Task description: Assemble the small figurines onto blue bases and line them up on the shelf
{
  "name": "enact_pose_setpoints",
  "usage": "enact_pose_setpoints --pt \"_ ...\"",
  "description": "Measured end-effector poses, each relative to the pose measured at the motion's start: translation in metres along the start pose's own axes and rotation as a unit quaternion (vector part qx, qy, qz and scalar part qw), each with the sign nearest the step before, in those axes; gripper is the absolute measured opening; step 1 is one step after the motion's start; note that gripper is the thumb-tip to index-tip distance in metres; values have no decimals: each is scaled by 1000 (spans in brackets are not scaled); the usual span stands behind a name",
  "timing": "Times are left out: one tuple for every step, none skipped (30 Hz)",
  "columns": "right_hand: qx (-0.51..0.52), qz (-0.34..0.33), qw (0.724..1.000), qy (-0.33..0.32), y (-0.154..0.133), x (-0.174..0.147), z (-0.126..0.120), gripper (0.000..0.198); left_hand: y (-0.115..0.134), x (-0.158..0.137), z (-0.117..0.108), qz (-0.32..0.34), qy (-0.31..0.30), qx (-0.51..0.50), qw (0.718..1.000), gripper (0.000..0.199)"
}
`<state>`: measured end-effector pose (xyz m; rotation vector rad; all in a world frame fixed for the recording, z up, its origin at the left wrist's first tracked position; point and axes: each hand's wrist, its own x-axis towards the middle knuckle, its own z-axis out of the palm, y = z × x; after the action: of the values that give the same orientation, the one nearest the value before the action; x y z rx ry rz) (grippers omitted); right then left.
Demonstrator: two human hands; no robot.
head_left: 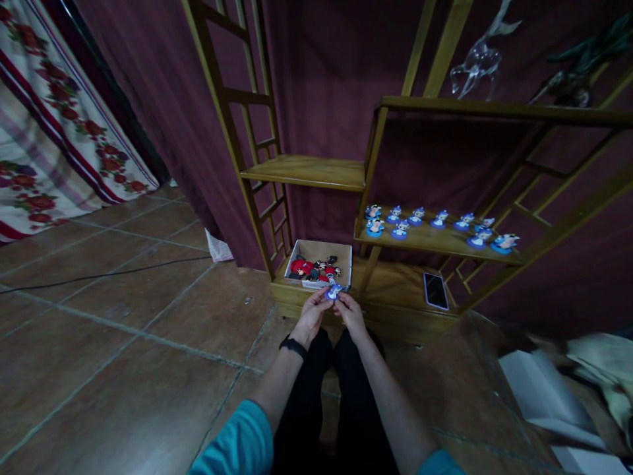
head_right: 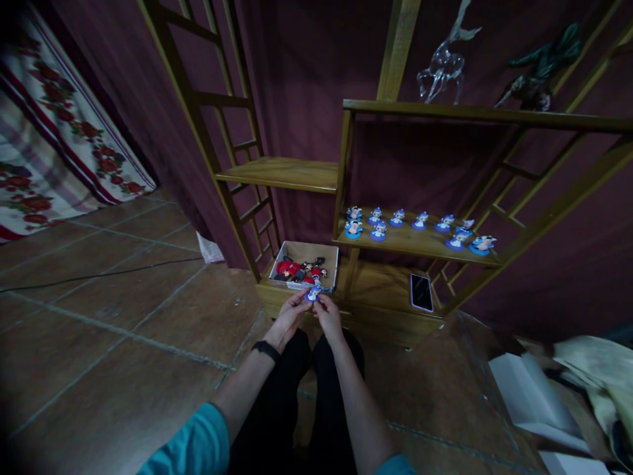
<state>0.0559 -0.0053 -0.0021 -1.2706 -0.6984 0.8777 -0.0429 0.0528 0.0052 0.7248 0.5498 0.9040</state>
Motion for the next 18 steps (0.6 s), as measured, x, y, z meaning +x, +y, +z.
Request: enact_pose_setpoints --pt "4 0 1000 3 -1 0 0 38 0 0 0 -1 -5 -1 1000 50" --pt "9 0 1000 6 -1 0 0 39 1 0 -1 -2 -8 -2 1000 51" --pt "13 0 1000 9 -2 -1 0 39 1 0 -1 -3 -10 -4 1000 51" --pt "17 0 1000 12 -3 -1 0 39 1 0 -2 -4 -12 -6 1000 51" --pt "21 0 1000 14 -5 -2 1 39 1 0 -2 -7 -14 -9 1000 51" --pt "23 -1 1000 17 -6 -2 1 38 1 0 -3 -12 -16 -12 1000 51" --pt "25 -3 999 20 -7 -3 1 38 1 0 -3 -18 -19 -16 1000 52" --pt "25 -5 999 22 -9 -3 0 37 1 0 -4 -24 -24 -19 999 52" --pt "25 -7 999 25 -10 -3 0 37 1 0 -4 -28 -28 -22 999 52" --pt "25 -9 999 28 -10 -3 0 37 1 0 -4 -31 -32 -23 999 51" --pt "24 -10 999 31 -11 -3 0 37 1 0 -4 -31 -37 -23 999 50" --pt "23 -9 999 34 -11 -3 0 38 1 0 -4 -30 -42 -23 998 49" --pt "24 -7 999 36 -10 -3 -1 38 1 0 -4 -30 -46 -23 998 48" --pt "25 -5 999 37 -10 -2 -1 38 1 0 -4 -30 -48 -23 998 47" --pt "26 -1 999 36 -9 -2 -1 38 1 0 -4 -32 -50 -23 998 46" --pt "27 2 999 35 -9 -2 -1 38 1 0 -4 -36 -50 -24 998 46" --pt "28 5 999 33 -8 -2 -1 39 1 0 -4 -41 -48 -25 998 45" --pt "29 7 999 29 -8 -1 -1 39 2 0 -3 -48 -44 -26 998 43"
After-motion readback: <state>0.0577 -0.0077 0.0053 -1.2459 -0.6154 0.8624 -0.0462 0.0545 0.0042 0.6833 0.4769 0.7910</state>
